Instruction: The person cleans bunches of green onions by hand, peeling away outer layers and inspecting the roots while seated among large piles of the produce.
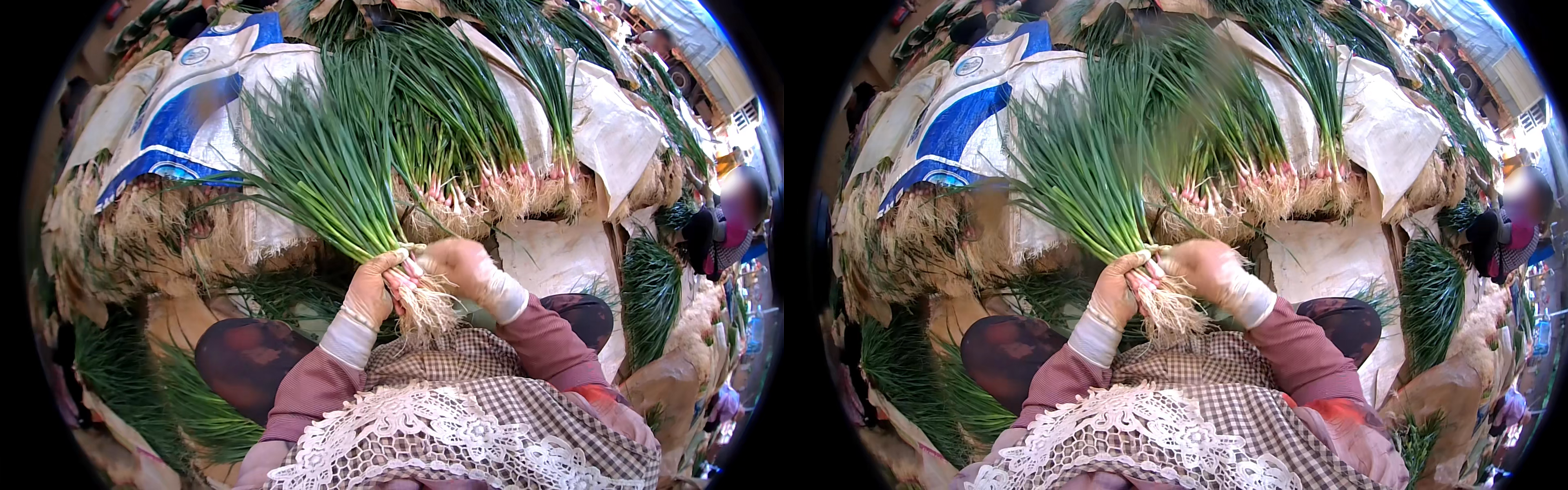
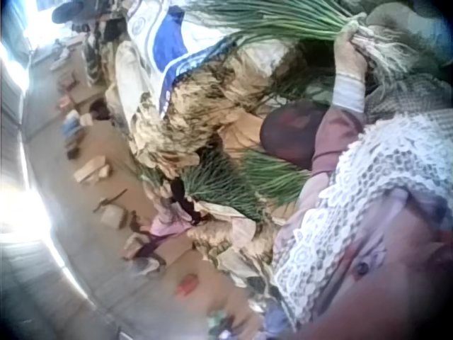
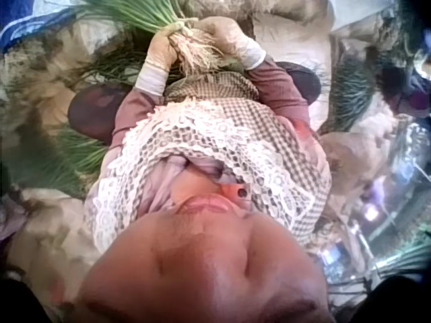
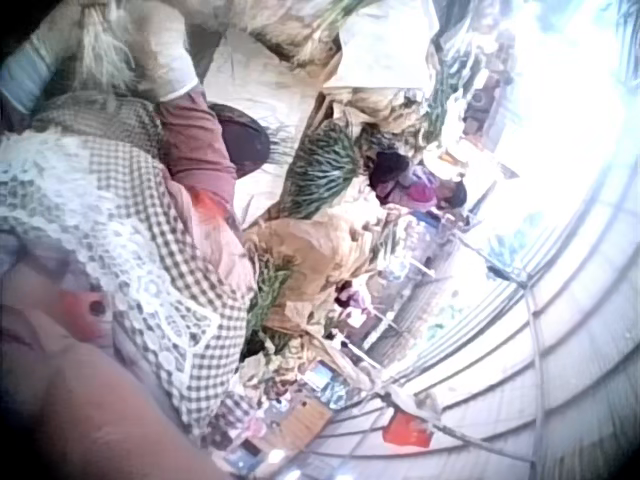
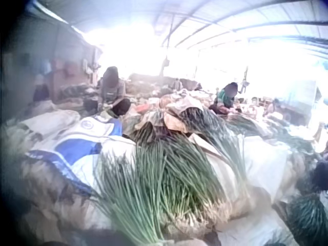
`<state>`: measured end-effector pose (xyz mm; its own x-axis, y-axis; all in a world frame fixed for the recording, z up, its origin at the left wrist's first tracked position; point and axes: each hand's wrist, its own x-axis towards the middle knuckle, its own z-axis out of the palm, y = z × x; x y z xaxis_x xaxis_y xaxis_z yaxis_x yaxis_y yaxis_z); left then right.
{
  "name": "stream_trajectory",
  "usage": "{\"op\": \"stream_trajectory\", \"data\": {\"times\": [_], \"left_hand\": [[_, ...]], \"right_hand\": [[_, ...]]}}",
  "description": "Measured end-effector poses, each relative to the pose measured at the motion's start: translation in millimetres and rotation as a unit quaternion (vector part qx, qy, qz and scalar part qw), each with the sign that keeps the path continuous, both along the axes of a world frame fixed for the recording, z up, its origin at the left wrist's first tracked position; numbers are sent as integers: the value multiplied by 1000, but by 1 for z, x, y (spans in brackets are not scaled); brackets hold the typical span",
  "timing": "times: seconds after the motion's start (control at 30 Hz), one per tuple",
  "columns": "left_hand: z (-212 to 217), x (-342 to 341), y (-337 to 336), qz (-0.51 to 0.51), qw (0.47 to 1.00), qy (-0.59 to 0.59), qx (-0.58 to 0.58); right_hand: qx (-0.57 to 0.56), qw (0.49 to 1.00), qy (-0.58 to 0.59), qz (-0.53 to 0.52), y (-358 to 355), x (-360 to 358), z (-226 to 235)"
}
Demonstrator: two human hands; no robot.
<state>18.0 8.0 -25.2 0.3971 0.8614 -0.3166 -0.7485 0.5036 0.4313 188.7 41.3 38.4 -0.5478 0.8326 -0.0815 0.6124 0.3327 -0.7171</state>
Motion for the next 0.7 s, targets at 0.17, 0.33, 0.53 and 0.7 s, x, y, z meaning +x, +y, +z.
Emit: {"op": "stream_trajectory", "data": {"times": [0.17,0.33,0.53,0.7], "left_hand": [[21,10,-5,40,995,-75,-43],[34,6,-11,90,993,-39,63],[45,-4,-11,100,978,-155,95],[39,-7,-6,92,983,-148,61]], "right_hand": [[-497,776,376,-92,30,-12,-31],[-487,661,540,-185,18,-60,-15],[-203,928,-279,143,-11,-41,-70],[65,982,-175,-3,-18,4,-57]]}}
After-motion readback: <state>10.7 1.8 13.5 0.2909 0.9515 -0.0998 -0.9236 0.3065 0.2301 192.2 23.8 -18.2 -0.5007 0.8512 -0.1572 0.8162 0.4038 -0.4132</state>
